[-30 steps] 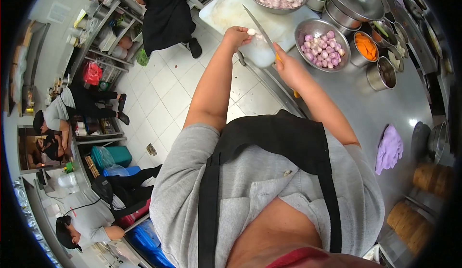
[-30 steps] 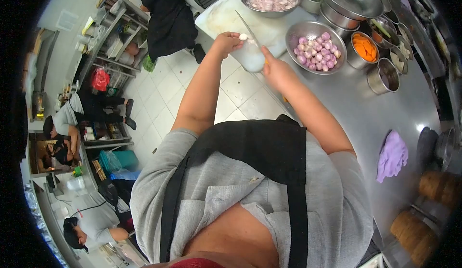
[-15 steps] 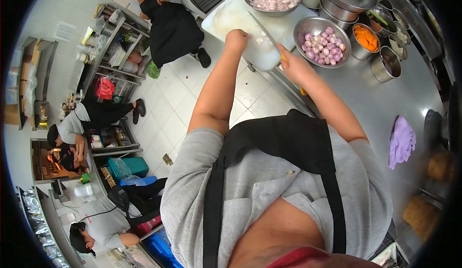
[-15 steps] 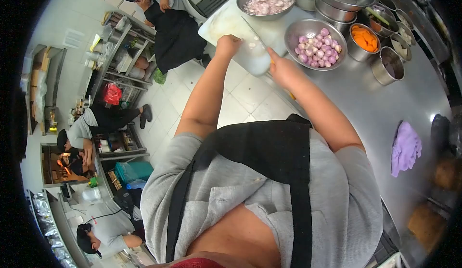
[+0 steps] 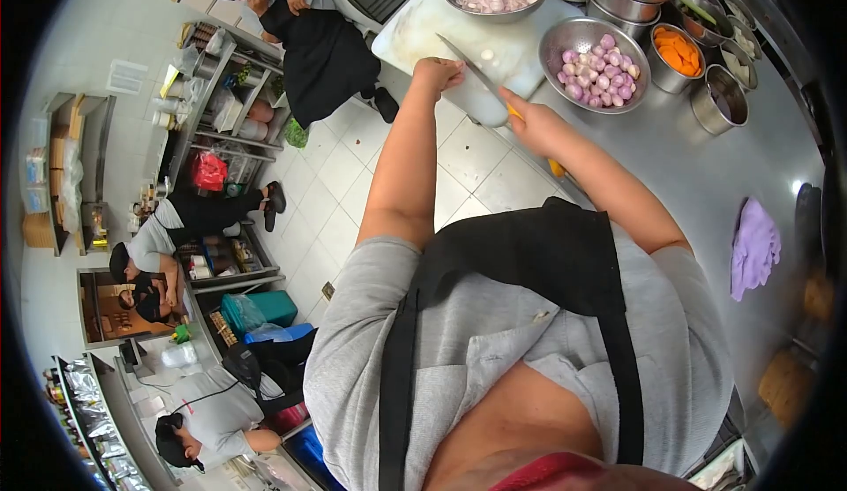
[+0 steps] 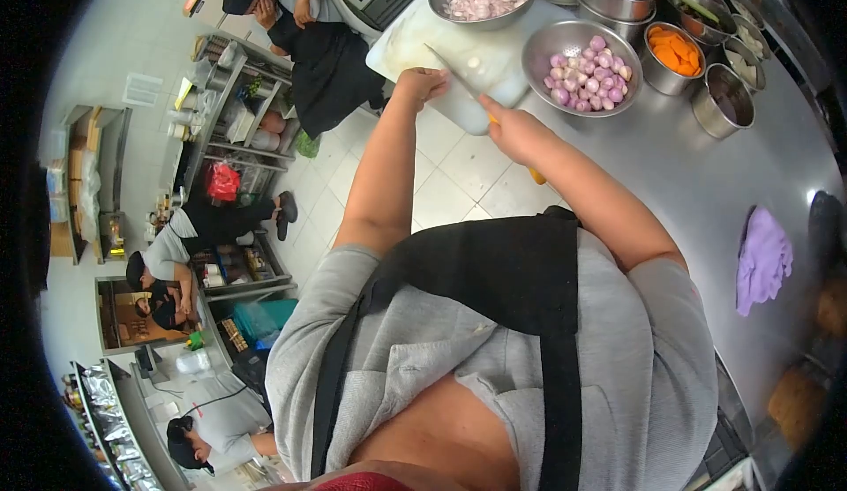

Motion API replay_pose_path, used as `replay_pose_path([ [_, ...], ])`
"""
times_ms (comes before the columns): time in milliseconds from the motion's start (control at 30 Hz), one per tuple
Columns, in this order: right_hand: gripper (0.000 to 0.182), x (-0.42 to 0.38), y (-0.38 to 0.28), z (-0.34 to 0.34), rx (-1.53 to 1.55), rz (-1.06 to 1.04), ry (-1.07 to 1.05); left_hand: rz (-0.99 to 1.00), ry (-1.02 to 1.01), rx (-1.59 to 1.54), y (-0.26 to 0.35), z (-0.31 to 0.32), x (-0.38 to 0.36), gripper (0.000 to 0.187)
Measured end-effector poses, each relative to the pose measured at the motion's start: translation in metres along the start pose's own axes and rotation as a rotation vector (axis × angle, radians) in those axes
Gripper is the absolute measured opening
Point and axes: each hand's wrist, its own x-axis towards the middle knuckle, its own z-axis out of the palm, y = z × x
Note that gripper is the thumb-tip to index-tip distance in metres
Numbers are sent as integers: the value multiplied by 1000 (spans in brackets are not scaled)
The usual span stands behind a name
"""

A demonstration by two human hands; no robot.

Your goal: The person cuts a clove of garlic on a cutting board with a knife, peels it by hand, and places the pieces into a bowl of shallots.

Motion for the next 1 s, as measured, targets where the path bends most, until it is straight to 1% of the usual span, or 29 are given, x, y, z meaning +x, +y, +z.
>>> replay_pose_path([
  [67,55,-1,-4,-3,4,19,-9,16,-11,-133,1,0,2,16],
  [133,55,-2,-6,-3,5,33,-24,8,-16,-165,1,-2,5,15],
  [200,55,-4,-3,-1,9,-6,0,-4,-27,-190,0,-3,7,14],
  [267,55,-9,-3,-1,-13,-19,15,7,-70,-287,-2,-2,6,17],
  [367,54,-15,-5,-4,-58,-20,11,-9,-97,-332,-7,-4,12,19],
  [433,54,-15,-4,-5,-82,-14,-5,-4,-98,-336,-9,-5,14,19],
  [533,56,-15,-3,-6,-61,-23,24,7,-99,-328,-9,-5,15,20],
  [600,56,-17,-9,-12,-48,23,-15,13,-97,-323,-8,-6,12,20],
  [700,53,-12,-12,-14,-77,-14,-15,32,-104,-295,-5,-8,6,20],
  [767,53,6,-12,-8,-83,-9,-13,43,-96,-246,-6,-7,6,20],
  [900,54,25,-9,0,-52,-34,25,66,-105,-264,-9,-8,7,20],
  [1000,54,4,-18,-10,-89,8,-22,11,-69,-264,-6,-7,7,20],
])
